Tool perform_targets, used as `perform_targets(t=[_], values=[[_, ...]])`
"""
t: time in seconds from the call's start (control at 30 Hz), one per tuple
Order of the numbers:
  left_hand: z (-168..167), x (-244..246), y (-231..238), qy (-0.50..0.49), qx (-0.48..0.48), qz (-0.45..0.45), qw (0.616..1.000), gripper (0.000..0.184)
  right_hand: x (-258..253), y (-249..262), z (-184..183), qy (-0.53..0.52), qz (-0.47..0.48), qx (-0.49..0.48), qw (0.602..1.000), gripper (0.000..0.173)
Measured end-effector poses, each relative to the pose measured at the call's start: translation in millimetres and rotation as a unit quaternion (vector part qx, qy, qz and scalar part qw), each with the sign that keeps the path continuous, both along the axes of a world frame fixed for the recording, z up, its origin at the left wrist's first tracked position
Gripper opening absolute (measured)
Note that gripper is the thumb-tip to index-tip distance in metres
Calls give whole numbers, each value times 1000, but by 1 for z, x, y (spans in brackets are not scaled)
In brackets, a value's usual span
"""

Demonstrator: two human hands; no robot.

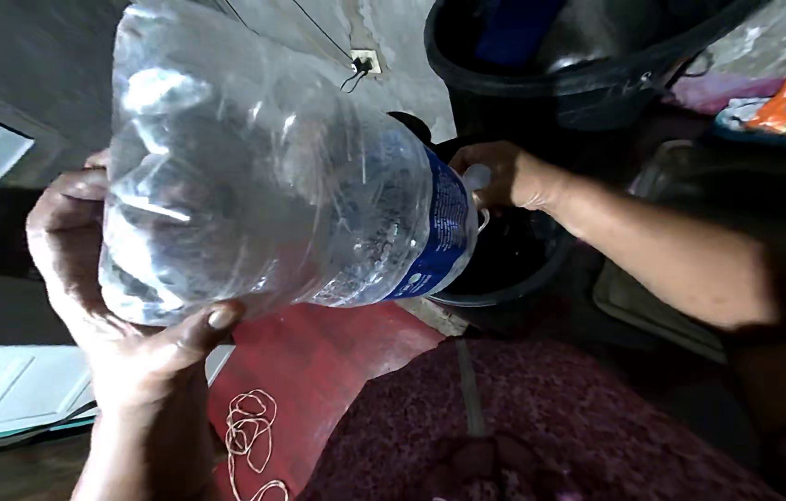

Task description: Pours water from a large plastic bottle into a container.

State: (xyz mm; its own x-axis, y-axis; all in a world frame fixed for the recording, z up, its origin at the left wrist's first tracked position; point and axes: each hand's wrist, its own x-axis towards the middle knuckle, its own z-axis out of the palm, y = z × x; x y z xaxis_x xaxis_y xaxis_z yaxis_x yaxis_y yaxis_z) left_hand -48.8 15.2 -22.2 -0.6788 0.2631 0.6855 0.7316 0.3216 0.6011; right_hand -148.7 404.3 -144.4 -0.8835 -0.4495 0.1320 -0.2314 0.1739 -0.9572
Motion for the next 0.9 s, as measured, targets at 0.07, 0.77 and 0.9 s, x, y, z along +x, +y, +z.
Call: perform_targets(t=[0.07,0.77,0.9], values=[[7,-9,3,24,-45,-16,999,101,0,0,-1,13,-17,5,1000,37],[40,-34,17,4,-21,-49,999,94,-4,2,-3,85,-88,-133,983,34],[44,-34,21,-6,-13,-52,999,92,-5,1,-3,69,-87,-145,983,34]])
